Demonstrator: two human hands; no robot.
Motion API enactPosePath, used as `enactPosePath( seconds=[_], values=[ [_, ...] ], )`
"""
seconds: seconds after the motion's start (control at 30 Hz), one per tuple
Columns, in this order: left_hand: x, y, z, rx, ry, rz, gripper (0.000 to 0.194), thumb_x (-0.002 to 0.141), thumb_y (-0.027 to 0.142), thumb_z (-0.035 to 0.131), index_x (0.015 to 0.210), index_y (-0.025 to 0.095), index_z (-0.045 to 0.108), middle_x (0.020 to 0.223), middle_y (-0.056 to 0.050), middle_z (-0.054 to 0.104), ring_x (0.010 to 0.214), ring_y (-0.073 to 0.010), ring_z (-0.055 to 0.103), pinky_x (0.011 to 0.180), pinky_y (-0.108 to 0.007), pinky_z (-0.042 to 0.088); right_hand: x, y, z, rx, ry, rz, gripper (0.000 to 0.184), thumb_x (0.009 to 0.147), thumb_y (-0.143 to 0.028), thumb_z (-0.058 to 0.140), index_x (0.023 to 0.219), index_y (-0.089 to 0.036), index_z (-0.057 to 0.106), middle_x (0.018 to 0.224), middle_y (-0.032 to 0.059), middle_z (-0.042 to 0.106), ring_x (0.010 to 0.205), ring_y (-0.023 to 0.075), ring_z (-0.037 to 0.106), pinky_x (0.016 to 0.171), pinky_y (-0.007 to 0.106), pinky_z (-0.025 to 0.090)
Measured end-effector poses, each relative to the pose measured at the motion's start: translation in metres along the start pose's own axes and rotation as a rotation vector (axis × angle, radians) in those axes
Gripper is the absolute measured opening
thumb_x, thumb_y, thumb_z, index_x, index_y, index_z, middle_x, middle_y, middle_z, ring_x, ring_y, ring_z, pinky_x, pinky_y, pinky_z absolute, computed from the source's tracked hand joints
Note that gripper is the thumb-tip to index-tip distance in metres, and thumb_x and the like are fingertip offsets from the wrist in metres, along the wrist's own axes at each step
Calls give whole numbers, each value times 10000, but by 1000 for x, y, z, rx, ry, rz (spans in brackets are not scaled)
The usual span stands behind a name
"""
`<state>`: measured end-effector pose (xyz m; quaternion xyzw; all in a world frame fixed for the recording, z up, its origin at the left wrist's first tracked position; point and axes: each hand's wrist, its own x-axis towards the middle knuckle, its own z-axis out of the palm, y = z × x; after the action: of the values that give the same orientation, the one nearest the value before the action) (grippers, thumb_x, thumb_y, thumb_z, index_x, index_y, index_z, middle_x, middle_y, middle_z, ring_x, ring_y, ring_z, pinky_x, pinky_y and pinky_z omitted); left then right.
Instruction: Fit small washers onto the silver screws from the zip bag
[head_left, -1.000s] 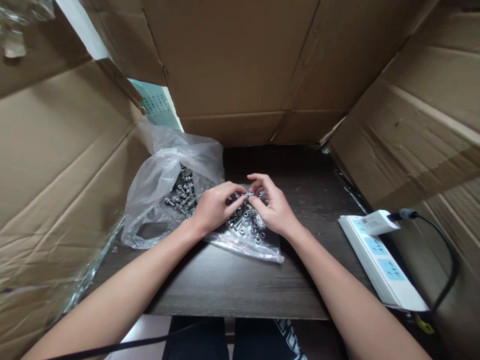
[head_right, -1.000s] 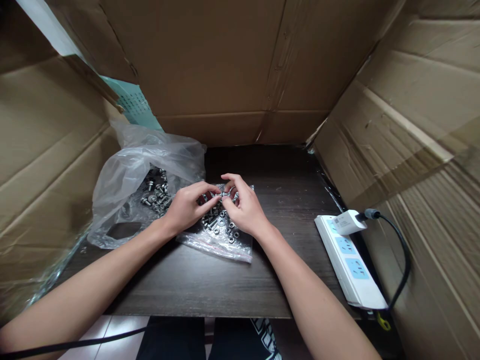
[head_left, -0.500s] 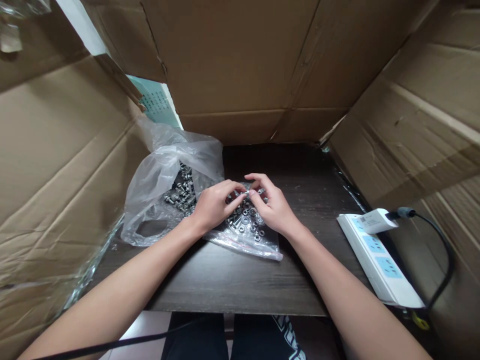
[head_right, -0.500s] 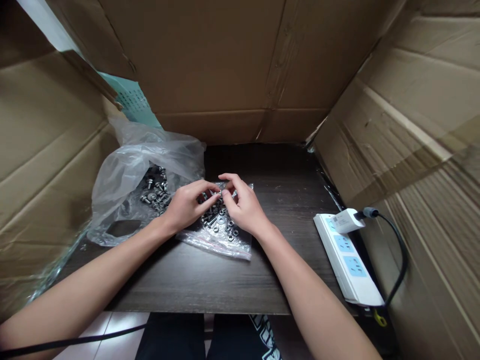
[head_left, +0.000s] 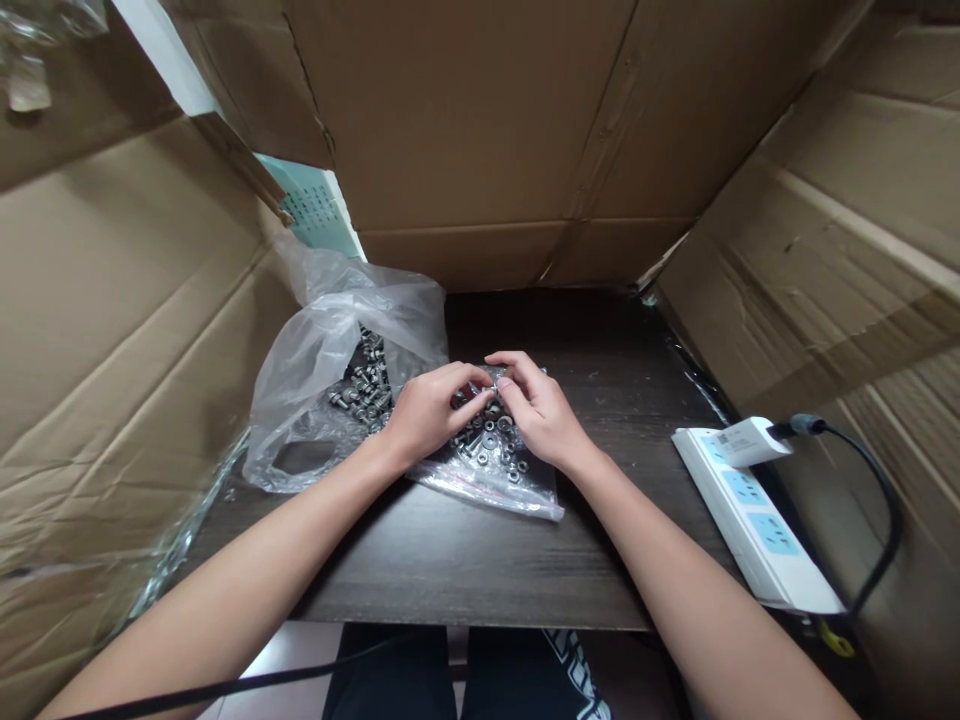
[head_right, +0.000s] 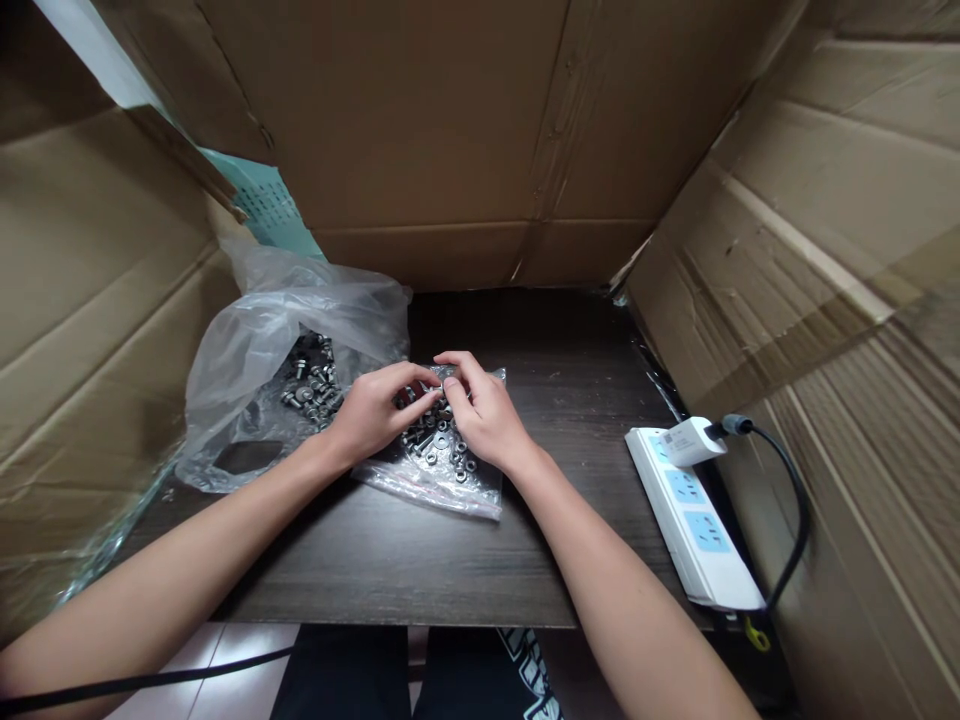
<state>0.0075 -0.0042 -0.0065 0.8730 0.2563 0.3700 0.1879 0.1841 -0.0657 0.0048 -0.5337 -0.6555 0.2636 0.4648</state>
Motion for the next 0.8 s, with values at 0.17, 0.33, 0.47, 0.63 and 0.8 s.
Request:
enactPosePath(
  seconds=[0.17,0.33,0.47,0.63,0.8],
  values=[
    [-1,0,0,-7,6,27,93,962,244,637,1011,181,684,939,-24,739,821,-146,696,735,-246,523,0,-1,0,36,-33,7,270,942,-275,549,1207,-233,578,871,14,616,746,174,585,682,314,464],
    [-1,-1,0,-4,16,65,98,960,235,646,1027,181,693,973,-33,750,849,-149,706,775,-251,537,0,-1,-2,45,-27,56,231,983,-312,492,1173,-228,594,762,-6,574,666,161,547,655,313,450],
    [-1,-1,-2,-2,30,73,93,954,231,657,1018,180,701,955,-28,752,837,-146,707,758,-243,529,0,0,-2,71,-44,23,328,933,-268,557,1259,-231,546,878,11,605,711,158,568,659,302,462],
    [-1,-1,-2,11,36,79,97,955,238,661,1020,180,704,948,-25,749,826,-142,702,742,-244,521,-1,2,-2,79,-38,79,255,973,-305,502,1201,-225,581,811,0,588,644,147,539,613,295,446],
    [-1,-1,-2,7,25,106,102,957,245,659,1017,181,711,949,-32,752,849,-148,706,764,-257,533,0,3,-1,95,-68,78,241,992,-308,474,1193,-231,584,701,-25,537,613,151,525,597,293,432]
  ],
)
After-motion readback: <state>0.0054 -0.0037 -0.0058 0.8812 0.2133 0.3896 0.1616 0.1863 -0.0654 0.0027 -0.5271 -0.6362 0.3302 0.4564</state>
